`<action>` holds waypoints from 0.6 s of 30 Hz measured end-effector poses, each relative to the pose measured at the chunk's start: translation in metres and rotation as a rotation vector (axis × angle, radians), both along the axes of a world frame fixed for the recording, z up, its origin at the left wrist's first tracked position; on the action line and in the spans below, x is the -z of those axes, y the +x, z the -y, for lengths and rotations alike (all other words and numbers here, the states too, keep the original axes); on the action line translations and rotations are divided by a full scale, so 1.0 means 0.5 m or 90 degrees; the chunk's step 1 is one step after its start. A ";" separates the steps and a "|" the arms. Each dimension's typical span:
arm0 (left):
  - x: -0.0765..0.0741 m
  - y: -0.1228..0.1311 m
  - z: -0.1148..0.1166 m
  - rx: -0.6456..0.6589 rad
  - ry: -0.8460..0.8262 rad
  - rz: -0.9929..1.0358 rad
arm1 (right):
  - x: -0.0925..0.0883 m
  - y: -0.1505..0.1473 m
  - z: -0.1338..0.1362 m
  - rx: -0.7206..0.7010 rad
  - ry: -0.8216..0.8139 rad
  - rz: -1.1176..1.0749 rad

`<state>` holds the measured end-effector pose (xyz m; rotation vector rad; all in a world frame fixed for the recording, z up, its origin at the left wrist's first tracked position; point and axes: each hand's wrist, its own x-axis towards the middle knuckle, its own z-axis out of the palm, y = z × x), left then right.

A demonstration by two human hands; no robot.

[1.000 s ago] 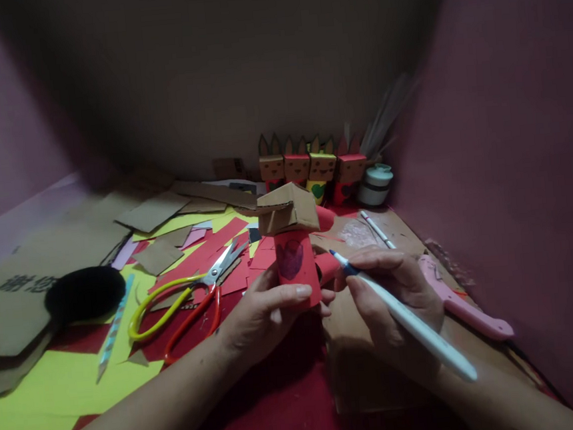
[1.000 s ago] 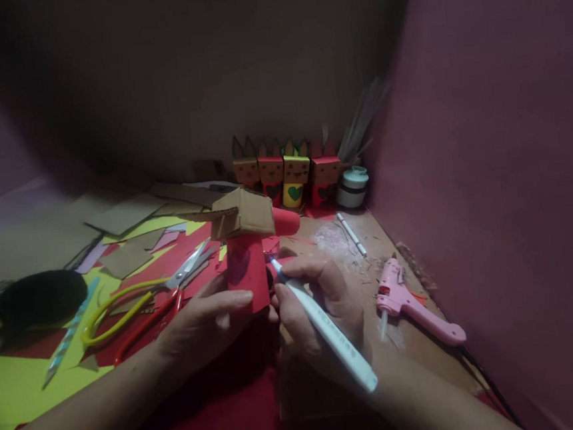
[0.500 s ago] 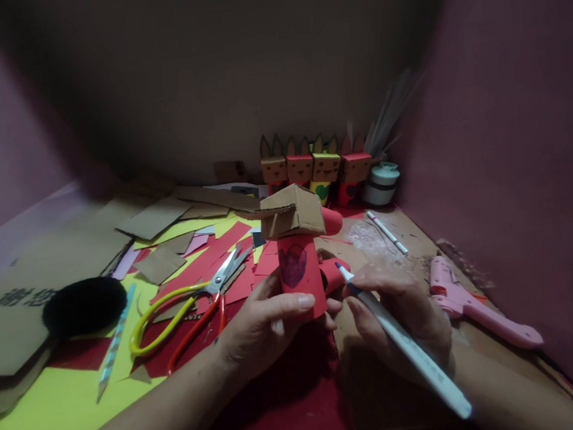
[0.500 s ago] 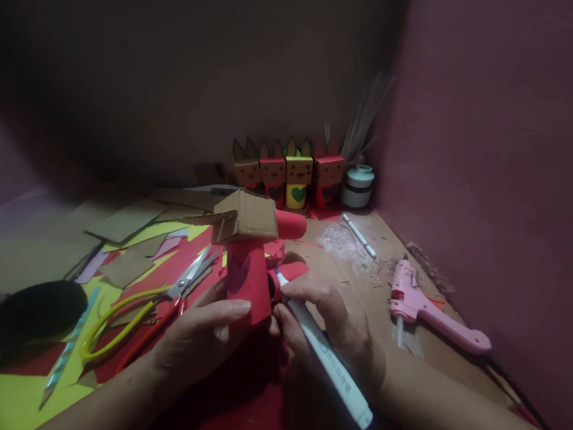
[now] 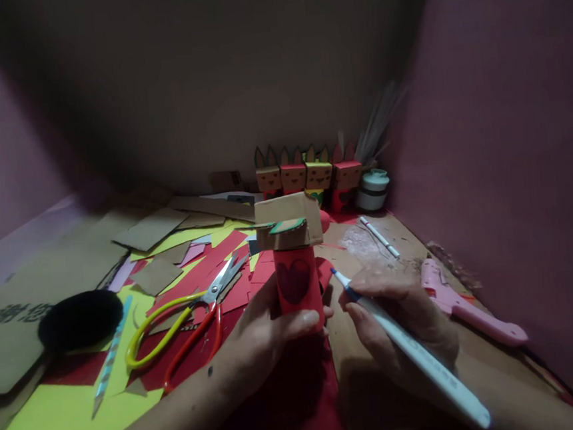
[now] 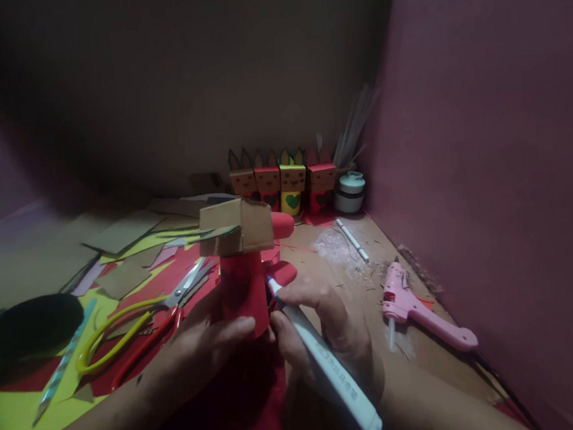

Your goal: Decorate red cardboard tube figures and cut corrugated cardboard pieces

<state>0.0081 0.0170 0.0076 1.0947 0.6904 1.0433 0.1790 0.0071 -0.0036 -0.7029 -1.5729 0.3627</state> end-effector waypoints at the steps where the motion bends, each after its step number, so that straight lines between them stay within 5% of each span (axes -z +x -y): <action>1: 0.002 0.000 0.002 -0.006 0.009 -0.015 | -0.003 -0.002 0.003 0.002 0.003 -0.003; 18: -0.001 -0.003 0.017 -0.004 0.056 -0.148 | -0.002 -0.004 0.000 -0.109 0.006 0.034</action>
